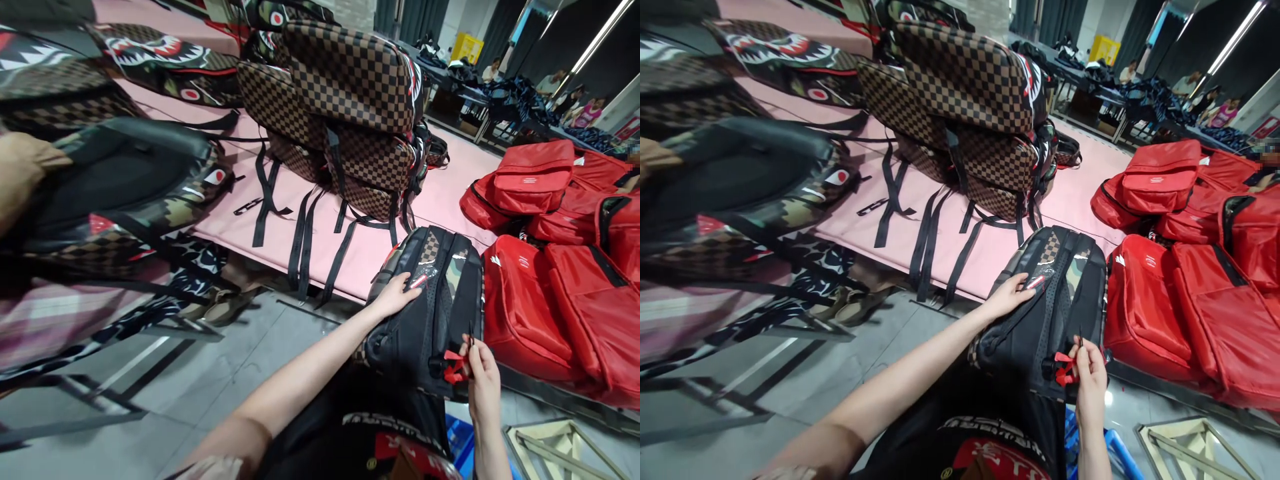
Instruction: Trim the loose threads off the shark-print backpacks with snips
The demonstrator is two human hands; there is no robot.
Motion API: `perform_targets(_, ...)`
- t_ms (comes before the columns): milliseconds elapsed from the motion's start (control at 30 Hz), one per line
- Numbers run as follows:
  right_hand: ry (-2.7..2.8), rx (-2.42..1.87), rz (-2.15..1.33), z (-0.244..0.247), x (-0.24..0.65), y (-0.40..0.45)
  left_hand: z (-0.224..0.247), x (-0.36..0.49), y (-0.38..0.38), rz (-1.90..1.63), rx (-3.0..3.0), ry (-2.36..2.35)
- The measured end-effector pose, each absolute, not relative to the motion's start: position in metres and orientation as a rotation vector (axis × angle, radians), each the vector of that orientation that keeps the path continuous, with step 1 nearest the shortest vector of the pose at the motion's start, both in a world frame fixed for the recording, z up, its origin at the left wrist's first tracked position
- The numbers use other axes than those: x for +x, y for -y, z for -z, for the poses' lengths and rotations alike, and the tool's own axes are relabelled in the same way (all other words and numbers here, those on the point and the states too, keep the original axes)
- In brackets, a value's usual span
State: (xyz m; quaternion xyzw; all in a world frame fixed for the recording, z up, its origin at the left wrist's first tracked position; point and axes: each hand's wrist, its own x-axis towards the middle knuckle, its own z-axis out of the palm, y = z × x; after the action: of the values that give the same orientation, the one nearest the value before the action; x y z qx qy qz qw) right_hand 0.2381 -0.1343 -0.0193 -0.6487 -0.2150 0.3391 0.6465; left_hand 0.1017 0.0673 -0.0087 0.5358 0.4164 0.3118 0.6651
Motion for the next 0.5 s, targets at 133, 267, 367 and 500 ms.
perform_targets(133, 0.478, -1.422, -0.76, 0.012, 0.235, 0.106, 0.015, 0.115, -0.081, -0.589, 1.067, -0.833)
perform_targets(267, 0.521, -1.372, -0.821, 0.003, 0.234, 0.081, 0.005, 0.111, -0.074, -0.508, 0.98, -0.706)
perform_targets(367, 0.633, -1.461, -0.764, -0.007, 0.232, 0.071, -0.004, 0.099, -0.056, -0.566, 0.956, -0.685)
perform_targets(500, 0.828, -1.553, -0.721, -0.025, 0.219, 0.063, -0.016, 0.078, -0.026, -0.687, 1.012, -0.685)
